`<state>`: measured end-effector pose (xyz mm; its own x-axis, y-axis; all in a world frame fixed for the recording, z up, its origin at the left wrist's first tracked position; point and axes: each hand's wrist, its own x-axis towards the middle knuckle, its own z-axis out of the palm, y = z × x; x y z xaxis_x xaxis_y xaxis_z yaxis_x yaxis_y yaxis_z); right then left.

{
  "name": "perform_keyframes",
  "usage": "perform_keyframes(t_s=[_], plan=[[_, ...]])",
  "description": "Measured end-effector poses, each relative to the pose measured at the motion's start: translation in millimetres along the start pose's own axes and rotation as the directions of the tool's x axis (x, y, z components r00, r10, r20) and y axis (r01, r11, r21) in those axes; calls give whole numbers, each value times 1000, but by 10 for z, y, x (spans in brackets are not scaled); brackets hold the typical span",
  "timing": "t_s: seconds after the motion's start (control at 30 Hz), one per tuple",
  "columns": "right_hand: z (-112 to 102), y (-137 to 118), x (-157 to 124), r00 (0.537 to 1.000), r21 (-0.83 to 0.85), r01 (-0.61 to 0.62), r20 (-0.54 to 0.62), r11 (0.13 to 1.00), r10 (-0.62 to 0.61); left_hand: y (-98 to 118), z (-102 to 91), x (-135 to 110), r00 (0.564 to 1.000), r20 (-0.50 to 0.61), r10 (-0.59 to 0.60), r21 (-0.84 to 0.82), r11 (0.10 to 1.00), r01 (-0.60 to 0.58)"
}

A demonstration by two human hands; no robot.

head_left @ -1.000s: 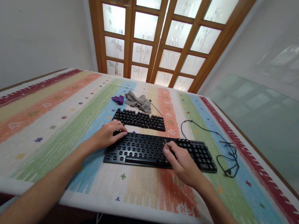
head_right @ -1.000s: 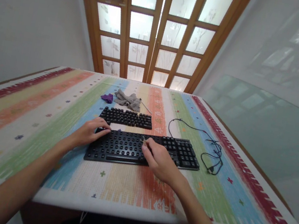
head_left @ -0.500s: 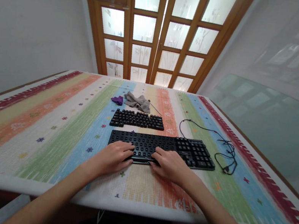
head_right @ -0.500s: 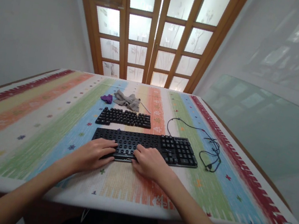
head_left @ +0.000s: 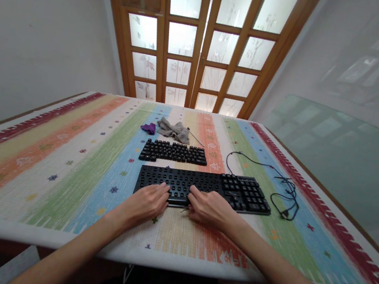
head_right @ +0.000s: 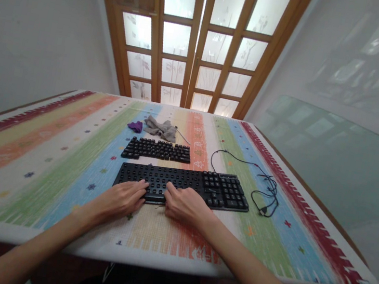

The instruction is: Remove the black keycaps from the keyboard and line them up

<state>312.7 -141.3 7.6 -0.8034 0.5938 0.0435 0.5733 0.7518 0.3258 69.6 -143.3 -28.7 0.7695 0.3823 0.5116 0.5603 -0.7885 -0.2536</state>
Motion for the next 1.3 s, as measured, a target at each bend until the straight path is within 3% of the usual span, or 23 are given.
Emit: perform_keyframes(t_s=[0.3, 0.77, 0.97, 1.17, 1.3], plan=[[54, 62, 46, 999, 5, 19, 27, 1000, -19, 1, 10, 18, 999, -37, 41, 71, 997, -38], [61, 81, 112, 998, 25, 28, 55, 999, -29, 9, 72, -26, 995, 92, 36, 94, 995, -45], [76, 87, 119, 996, 17, 44, 71, 999, -45, 21, 89, -35, 994, 87, 61, 173, 982, -75], [49, 88, 125, 995, 32, 32, 94, 999, -35, 43, 51, -19, 995, 85, 47, 124, 991, -58], [5, 99, 147, 993, 43, 20, 118, 999, -25, 31, -12, 38, 985, 174, -3, 113, 993, -17]])
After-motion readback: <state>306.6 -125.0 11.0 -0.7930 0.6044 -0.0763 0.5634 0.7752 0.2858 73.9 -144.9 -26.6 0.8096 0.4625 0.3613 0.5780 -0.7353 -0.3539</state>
